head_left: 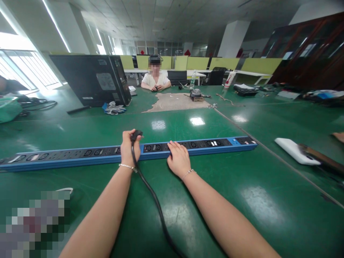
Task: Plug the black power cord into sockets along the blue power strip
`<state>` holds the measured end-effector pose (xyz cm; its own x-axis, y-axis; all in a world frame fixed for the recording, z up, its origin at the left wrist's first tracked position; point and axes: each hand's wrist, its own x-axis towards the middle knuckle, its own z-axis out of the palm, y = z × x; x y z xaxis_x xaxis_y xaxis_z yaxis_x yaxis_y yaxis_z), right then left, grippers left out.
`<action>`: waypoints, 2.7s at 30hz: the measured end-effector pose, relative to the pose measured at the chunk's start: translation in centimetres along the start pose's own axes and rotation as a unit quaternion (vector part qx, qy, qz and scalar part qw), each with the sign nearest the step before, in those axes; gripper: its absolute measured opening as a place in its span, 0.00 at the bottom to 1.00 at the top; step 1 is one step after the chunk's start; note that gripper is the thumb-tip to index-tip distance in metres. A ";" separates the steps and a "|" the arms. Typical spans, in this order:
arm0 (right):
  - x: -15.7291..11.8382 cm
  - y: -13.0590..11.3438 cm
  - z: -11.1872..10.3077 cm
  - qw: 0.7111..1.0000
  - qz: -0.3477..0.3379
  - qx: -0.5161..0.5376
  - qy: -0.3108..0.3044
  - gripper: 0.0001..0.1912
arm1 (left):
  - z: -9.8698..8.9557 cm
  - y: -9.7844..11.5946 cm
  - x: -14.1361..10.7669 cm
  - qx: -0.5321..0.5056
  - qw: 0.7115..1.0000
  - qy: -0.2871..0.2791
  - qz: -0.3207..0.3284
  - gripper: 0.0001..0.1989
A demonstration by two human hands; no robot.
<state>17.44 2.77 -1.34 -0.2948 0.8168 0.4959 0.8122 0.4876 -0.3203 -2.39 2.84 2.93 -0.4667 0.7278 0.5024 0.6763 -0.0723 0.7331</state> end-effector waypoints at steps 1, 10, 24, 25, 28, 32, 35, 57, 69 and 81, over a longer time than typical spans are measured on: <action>0.0 0.0 0.0 1.000 0.000 0.003 0.001 0.26 | -1.1 -0.9 0.6 0.005 1.000 -0.010 -0.001 0.16; 0.1 0.1 0.0 1.000 -0.005 0.009 0.008 0.25 | -3.2 -4.3 1.2 0.016 0.978 -0.196 0.064 0.18; 0.1 0.1 0.1 1.000 -0.010 0.005 0.009 0.25 | -3.3 -4.5 1.2 0.128 0.956 -0.222 0.143 0.17; 0.1 0.1 0.1 1.000 -0.009 0.004 0.009 0.25 | -3.3 -4.5 1.2 0.138 0.954 -0.219 0.151 0.17; 0.1 0.1 0.0 1.000 -0.008 0.005 0.010 0.25 | -3.4 -4.3 1.1 0.161 0.949 -0.213 0.167 0.16; 0.2 0.1 0.0 1.000 -0.007 0.008 0.004 0.25 | -3.5 -3.9 1.1 0.177 0.946 -0.209 0.173 0.15; 0.1 0.1 0.0 1.000 -0.008 0.006 0.002 0.25 | -3.6 -3.5 1.0 0.193 0.943 -0.209 0.172 0.16; 0.1 0.0 0.1 1.000 -0.004 -0.006 0.012 0.25 | -3.1 -4.4 -0.5 0.251 0.921 -0.182 0.235 0.16; 0.0 -0.1 0.1 1.000 -0.002 -0.009 0.008 0.25 | -2.5 -4.8 -1.0 0.237 0.933 -0.145 0.229 0.17; 0.1 0.0 -0.1 1.000 -0.005 -0.009 -0.001 0.25 | -2.4 -4.3 -0.9 0.104 0.989 -0.012 0.108 0.16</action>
<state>17.49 2.84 -1.24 -0.3038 0.8125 0.4976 0.8186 0.4898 -0.3001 -6.21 0.81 0.43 -0.2865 0.7276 0.6233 0.8627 -0.0871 0.4982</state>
